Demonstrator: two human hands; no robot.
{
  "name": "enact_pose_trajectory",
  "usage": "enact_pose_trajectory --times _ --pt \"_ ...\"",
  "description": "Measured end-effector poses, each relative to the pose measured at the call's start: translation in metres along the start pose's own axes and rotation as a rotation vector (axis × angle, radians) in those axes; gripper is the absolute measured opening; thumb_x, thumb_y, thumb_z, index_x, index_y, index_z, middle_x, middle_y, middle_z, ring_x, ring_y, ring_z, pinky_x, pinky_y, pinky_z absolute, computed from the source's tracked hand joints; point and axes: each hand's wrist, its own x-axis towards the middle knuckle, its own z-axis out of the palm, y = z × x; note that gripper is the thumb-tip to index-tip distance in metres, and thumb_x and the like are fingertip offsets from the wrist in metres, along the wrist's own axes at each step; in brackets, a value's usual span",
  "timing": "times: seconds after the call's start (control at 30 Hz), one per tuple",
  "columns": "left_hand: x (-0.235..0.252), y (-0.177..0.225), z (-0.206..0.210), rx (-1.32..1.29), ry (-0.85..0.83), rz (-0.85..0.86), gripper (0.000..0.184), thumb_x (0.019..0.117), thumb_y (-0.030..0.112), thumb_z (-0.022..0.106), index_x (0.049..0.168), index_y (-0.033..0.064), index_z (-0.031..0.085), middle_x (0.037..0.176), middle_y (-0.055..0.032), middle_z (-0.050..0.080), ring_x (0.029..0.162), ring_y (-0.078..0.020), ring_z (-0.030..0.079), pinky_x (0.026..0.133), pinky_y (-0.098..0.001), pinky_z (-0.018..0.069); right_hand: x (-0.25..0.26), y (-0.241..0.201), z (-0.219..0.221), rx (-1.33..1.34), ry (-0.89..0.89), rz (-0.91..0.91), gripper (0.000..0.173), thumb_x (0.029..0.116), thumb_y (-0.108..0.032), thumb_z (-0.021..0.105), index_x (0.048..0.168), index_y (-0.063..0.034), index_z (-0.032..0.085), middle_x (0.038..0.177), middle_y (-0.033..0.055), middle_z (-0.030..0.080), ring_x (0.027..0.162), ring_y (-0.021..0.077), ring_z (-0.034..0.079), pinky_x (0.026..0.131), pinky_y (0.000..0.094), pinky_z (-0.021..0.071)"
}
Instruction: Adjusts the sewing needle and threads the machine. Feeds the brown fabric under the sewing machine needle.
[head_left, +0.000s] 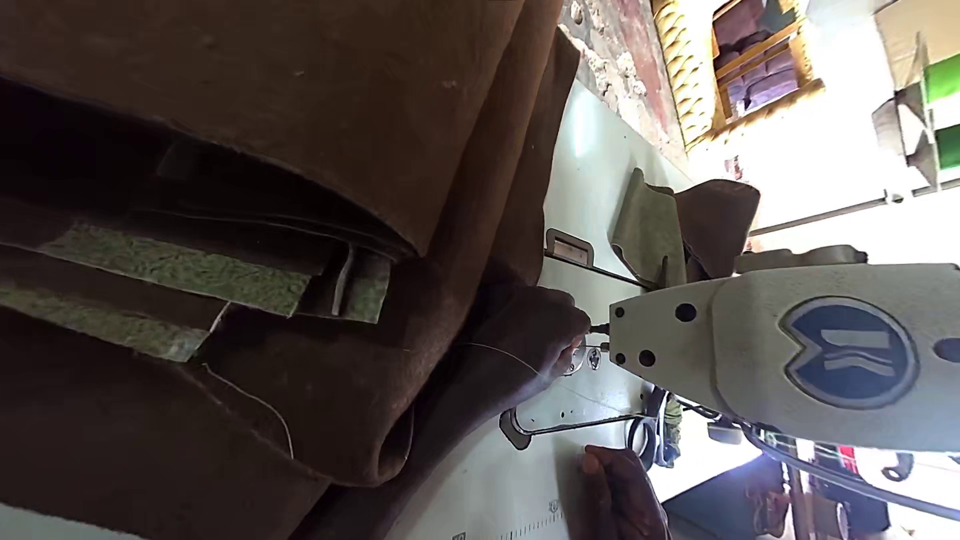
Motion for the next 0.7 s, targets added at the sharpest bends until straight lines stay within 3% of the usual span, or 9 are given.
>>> enact_pose_trajectory --times 0.07,0.17,0.27,0.43,0.5,0.53,0.57,0.63,0.7 --pt "0.003 -0.012 0.009 0.008 0.061 0.068 0.016 0.0997 0.009 0.060 0.096 0.0069 0.075 0.094 -0.0062 0.068 0.086 -0.0216 0.065 0.075 -0.0403 0.0510 0.000 0.000 0.000 -0.013 0.001 0.005 0.014 0.0996 -0.018 0.064 0.098 -0.0054 0.071 0.086 -0.0012 0.066 0.071 0.0025 0.062 0.064 0.0155 0.0552" --pt "0.005 -0.029 0.025 0.035 0.086 0.105 0.014 0.1001 0.012 0.061 0.097 0.0086 0.075 0.093 -0.0044 0.067 0.087 -0.0198 0.065 0.076 -0.0400 0.0511 -0.001 0.000 0.000 -0.024 0.002 0.020 0.014 0.0994 -0.019 0.065 0.098 -0.0065 0.071 0.087 -0.0026 0.065 0.072 0.0015 0.062 0.064 0.0148 0.0553" --pt "0.011 -0.100 0.106 0.050 0.411 0.311 0.012 0.0935 0.027 0.064 0.092 0.0184 0.073 0.085 0.0032 0.061 0.077 -0.0101 0.061 0.066 -0.0318 0.0493 -0.001 0.000 -0.002 -0.041 -0.012 0.038 0.014 0.0999 -0.019 0.064 0.098 -0.0069 0.071 0.087 -0.0032 0.065 0.071 0.0006 0.062 0.063 0.0140 0.0546" --pt "0.011 -0.086 0.095 0.079 0.400 0.258 0.009 0.0890 0.026 0.068 0.088 0.0185 0.073 0.083 0.0031 0.060 0.075 -0.0112 0.060 0.062 -0.0322 0.0477 -0.002 -0.001 -0.003 -0.041 -0.023 0.048 0.014 0.1003 -0.019 0.064 0.099 -0.0077 0.072 0.087 -0.0034 0.065 0.071 0.0006 0.061 0.063 0.0140 0.0544" --pt "0.014 -0.062 0.062 0.101 0.135 0.098 0.013 0.1002 0.028 0.063 0.101 0.0213 0.074 0.094 0.0040 0.063 0.086 -0.0116 0.062 0.075 -0.0356 0.0511 -0.001 -0.001 -0.003 -0.038 -0.028 0.042 0.015 0.1005 -0.021 0.064 0.099 -0.0081 0.071 0.087 -0.0036 0.064 0.071 0.0007 0.061 0.063 0.0140 0.0544" --pt "0.024 -0.079 0.079 0.103 0.326 0.218 0.014 0.0979 0.034 0.061 0.093 0.0283 0.073 0.086 0.0092 0.061 0.075 -0.0048 0.059 0.063 -0.0280 0.0501 -0.001 0.000 -0.003 -0.028 -0.028 0.034 0.015 0.1005 -0.020 0.064 0.099 -0.0076 0.071 0.087 -0.0029 0.065 0.070 0.0017 0.062 0.062 0.0148 0.0544" --pt "0.031 -0.091 0.091 0.085 0.435 0.291 0.015 0.0978 0.039 0.059 0.092 0.0326 0.072 0.085 0.0124 0.059 0.072 -0.0005 0.057 0.060 -0.0239 0.0488 -0.002 0.000 -0.003 -0.024 -0.028 0.031 0.015 0.1006 -0.021 0.064 0.100 -0.0076 0.071 0.087 -0.0028 0.065 0.070 0.0020 0.062 0.061 0.0150 0.0544" --pt "0.029 -0.100 0.101 0.050 0.437 0.290 0.015 0.0982 0.040 0.059 0.095 0.0338 0.072 0.088 0.0137 0.059 0.075 0.0009 0.057 0.063 -0.0234 0.0496 -0.002 0.001 -0.003 -0.022 -0.031 0.033 0.015 0.1009 -0.021 0.064 0.100 -0.0074 0.071 0.086 -0.0029 0.064 0.069 0.0020 0.061 0.061 0.0149 0.0542" --pt "0.016 -0.101 0.107 0.019 0.416 0.270 0.011 0.0939 0.032 0.065 0.093 0.0246 0.073 0.086 0.0078 0.059 0.076 -0.0052 0.058 0.064 -0.0280 0.0483 -0.002 0.001 -0.004 -0.030 -0.029 0.040 0.015 0.1008 -0.021 0.064 0.100 -0.0085 0.071 0.086 -0.0040 0.064 0.069 0.0008 0.061 0.062 0.0142 0.0539"
